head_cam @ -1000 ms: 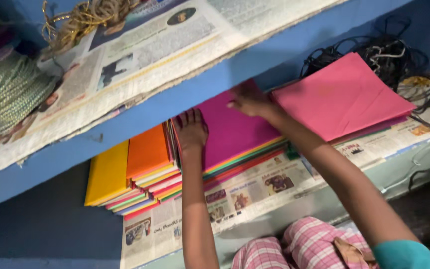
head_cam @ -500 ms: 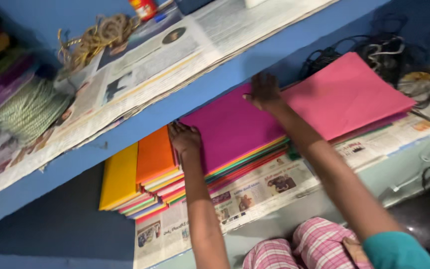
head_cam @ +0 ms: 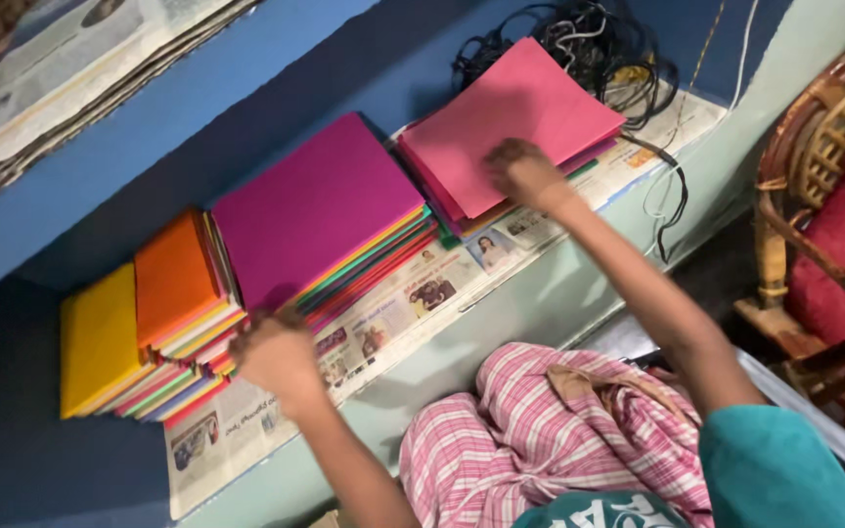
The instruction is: The person organizes colored folders on a shelf, picking up and stacking different colored folders including green, orange, pink, and purple, and rearranging their order.
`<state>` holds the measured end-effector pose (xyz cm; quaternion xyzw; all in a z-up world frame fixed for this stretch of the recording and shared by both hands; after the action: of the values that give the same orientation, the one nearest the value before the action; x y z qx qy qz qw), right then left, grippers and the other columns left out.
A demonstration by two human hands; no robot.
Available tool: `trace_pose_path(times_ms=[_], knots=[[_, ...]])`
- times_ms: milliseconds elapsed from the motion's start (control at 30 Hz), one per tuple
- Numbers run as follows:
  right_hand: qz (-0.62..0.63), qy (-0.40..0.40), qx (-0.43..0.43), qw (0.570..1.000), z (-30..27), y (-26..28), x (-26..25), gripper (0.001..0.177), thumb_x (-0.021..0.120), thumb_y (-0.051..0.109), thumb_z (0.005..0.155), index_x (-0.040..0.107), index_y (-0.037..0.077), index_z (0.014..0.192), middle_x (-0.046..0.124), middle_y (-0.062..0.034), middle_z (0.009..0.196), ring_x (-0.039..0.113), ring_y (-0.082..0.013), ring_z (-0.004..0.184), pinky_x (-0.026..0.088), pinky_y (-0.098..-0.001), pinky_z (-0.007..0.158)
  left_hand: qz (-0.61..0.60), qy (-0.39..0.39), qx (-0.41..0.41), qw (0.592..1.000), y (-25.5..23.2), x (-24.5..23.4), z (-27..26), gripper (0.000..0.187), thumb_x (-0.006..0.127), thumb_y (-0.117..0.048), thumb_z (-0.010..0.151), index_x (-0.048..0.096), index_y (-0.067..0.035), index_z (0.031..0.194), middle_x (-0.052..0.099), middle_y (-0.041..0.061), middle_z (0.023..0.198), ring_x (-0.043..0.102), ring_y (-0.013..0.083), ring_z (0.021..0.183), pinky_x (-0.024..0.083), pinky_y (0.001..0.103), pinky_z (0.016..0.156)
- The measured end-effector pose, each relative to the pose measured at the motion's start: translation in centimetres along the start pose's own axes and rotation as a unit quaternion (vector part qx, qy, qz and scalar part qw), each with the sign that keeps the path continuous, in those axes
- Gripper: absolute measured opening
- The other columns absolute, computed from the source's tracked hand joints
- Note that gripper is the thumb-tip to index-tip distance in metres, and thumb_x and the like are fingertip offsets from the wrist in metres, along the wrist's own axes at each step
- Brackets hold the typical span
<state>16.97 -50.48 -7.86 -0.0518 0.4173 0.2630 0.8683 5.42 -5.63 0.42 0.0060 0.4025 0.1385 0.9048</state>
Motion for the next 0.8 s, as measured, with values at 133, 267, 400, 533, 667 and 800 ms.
trace_pose_path(times_ms=[133, 267, 400, 533, 667, 800], knots=[[0.089, 0.044, 0.053, 0.994, -3.9, -4.4, -3.6, 0.035, 0.076, 0.026, 0.089, 0.074, 0.005, 0.117, 0.071, -0.0137, 0.123, 0.062, -0.0362, 0.122, 0.046, -0.0458, 0.108, 0.038, 0.066, 0.204, 0.976, -14.1, -2.7, -3.3, 0.013, 0.061, -0.017, 0.086, 0.072, -0.015, 0.080, 0.073, 0.007, 0.076, 0.072, 0.0231, 0.071, 0.054, 0.040, 0.061], [0.146, 0.057, 0.050, 0.986, -6.0, -8.4, -5.0, 0.049, 0.083, 0.024, 0.077, 0.073, 0.007, 0.121, 0.069, -0.0151, 0.130, 0.060, -0.0349, 0.125, 0.045, -0.0437, 0.109, -0.256, -0.092, 0.328, 0.905, -28.7, -1.7, -3.6, 0.035, 0.062, -0.023, 0.077, 0.069, -0.002, 0.105, 0.073, 0.014, 0.107, 0.072, 0.0267, 0.095, 0.056, 0.038, 0.084], [0.142, 0.032, 0.025, 0.989, -7.1, -11.6, -5.2, 0.044, 0.082, 0.018, 0.075, 0.076, 0.009, 0.118, 0.072, -0.0126, 0.127, 0.060, -0.0334, 0.128, 0.039, -0.0470, 0.116, -0.316, -0.103, 0.361, 0.871, -35.5, 3.0, -2.8, 0.032, 0.068, -0.024, 0.076, 0.069, -0.010, 0.105, 0.074, 0.009, 0.110, 0.072, 0.0244, 0.103, 0.053, 0.044, 0.095], [0.193, 0.029, 0.061, 0.979, -7.9, -13.7, -4.9, 0.032, 0.077, 0.013, 0.085, 0.076, 0.009, 0.116, 0.073, -0.0090, 0.128, 0.063, -0.0296, 0.128, 0.041, -0.0453, 0.121, -0.304, 0.114, 0.365, 0.872, -37.3, 8.5, -2.2, 0.024, 0.071, -0.028, 0.084, 0.072, -0.015, 0.104, 0.074, 0.006, 0.099, 0.073, 0.0256, 0.096, 0.056, 0.044, 0.084], [0.188, 0.010, 0.091, 0.978, -8.1, -13.1, -5.1, 0.030, 0.075, 0.012, 0.089, 0.075, 0.007, 0.119, 0.071, -0.0114, 0.129, 0.061, -0.0328, 0.129, 0.043, -0.0446, 0.116, -0.311, 0.100, 0.370, 0.870, -37.5, 10.1, -1.4, 0.011, 0.068, -0.023, 0.088, 0.072, -0.014, 0.094, 0.075, 0.009, 0.093, 0.075, 0.0280, 0.081, 0.060, 0.042, 0.068], [0.177, 0.000, 0.089, 0.980, -7.0, -11.7, -7.1, 0.024, 0.072, 0.012, 0.093, 0.075, 0.005, 0.116, 0.072, -0.0128, 0.126, 0.064, -0.0317, 0.125, 0.047, -0.0419, 0.109, -0.317, 0.090, 0.362, 0.872, -37.0, 10.0, -0.2, 0.010, 0.063, -0.016, 0.093, 0.073, -0.016, 0.090, 0.075, 0.013, 0.085, 0.076, 0.0316, 0.078, 0.061, 0.044, 0.068]])
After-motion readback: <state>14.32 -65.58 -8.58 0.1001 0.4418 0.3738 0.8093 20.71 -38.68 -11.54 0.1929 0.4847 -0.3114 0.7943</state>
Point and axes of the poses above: each hand's wrist, its own z-axis towards the middle knuckle, its own x-axis out of the palm, y = z × x, the point moved 5 cm from there along z, towards the middle knuckle
